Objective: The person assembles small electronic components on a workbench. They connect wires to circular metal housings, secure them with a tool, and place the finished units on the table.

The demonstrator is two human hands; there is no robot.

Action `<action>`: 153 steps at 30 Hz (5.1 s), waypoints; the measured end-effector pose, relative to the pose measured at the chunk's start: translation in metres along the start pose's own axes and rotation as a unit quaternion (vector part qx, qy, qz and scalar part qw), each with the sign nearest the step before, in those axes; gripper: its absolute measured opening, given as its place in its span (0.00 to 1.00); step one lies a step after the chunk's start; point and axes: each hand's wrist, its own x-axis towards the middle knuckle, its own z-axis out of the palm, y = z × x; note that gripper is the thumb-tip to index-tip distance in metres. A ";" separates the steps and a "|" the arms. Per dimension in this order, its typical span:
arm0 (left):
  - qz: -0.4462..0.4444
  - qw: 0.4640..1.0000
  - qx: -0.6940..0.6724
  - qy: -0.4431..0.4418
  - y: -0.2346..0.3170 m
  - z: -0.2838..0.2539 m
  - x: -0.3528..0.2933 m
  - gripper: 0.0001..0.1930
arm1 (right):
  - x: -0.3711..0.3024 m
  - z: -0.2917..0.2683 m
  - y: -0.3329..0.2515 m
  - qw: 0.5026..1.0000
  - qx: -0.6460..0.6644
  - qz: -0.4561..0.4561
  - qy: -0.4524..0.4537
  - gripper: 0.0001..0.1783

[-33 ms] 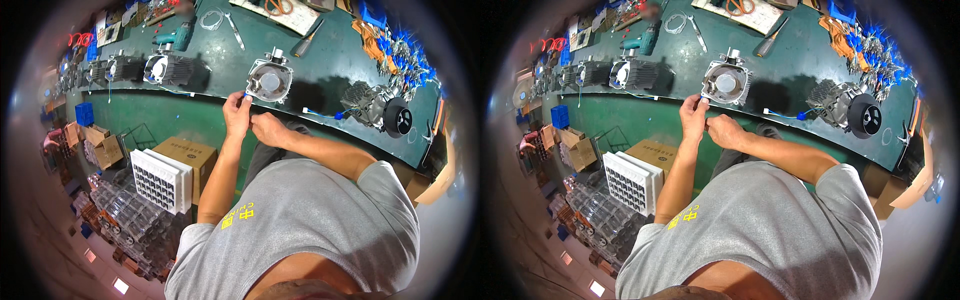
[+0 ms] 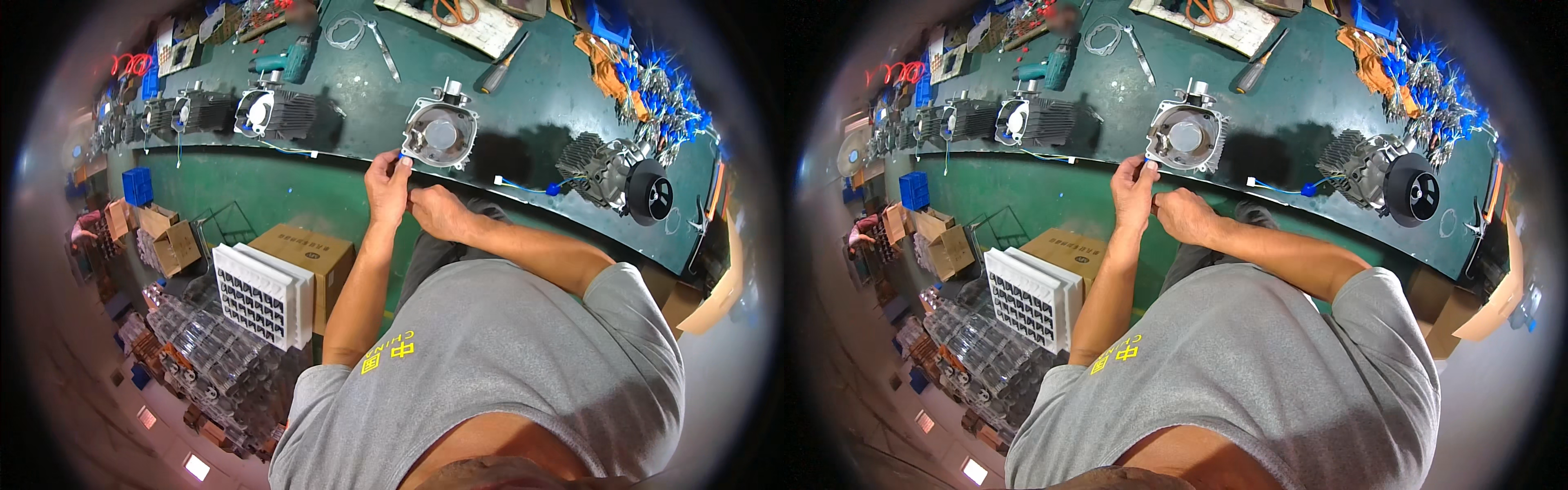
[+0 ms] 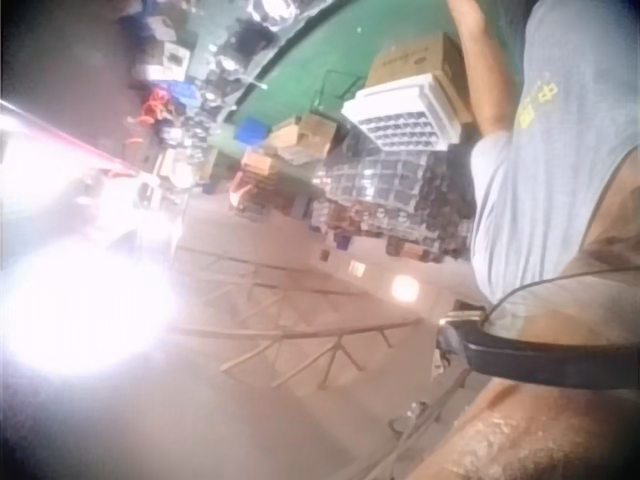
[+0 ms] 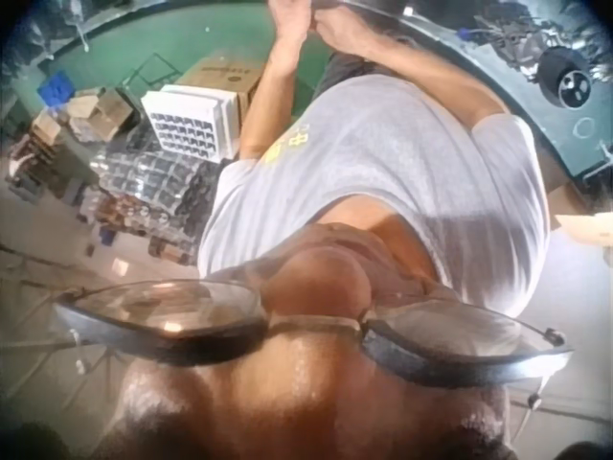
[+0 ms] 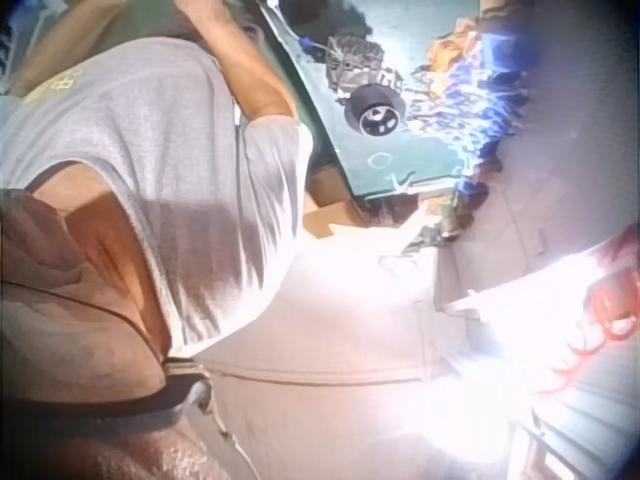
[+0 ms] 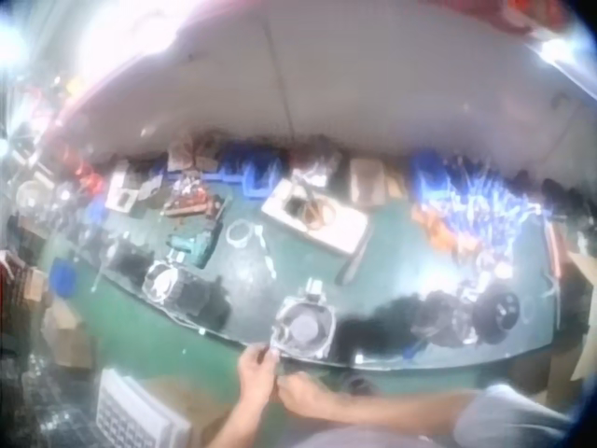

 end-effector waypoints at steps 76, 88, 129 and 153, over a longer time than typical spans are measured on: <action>0.066 0.976 0.204 0.044 0.022 0.019 0.000 0.05 | 0.088 -0.120 0.034 0.939 -0.005 -0.114 0.325 0.22; -0.232 0.938 -0.036 -0.255 0.027 -0.045 0.052 0.09 | 0.087 -0.124 0.033 0.949 -0.003 -0.097 0.300 0.23; 0.287 0.811 0.475 -0.184 0.029 -0.032 0.045 0.08 | 0.085 -0.124 0.025 0.956 -0.019 -0.057 0.287 0.22; 0.174 0.938 0.299 -0.025 0.020 -0.007 0.016 0.11 | 0.083 -0.119 0.029 0.933 -0.038 -0.103 0.342 0.22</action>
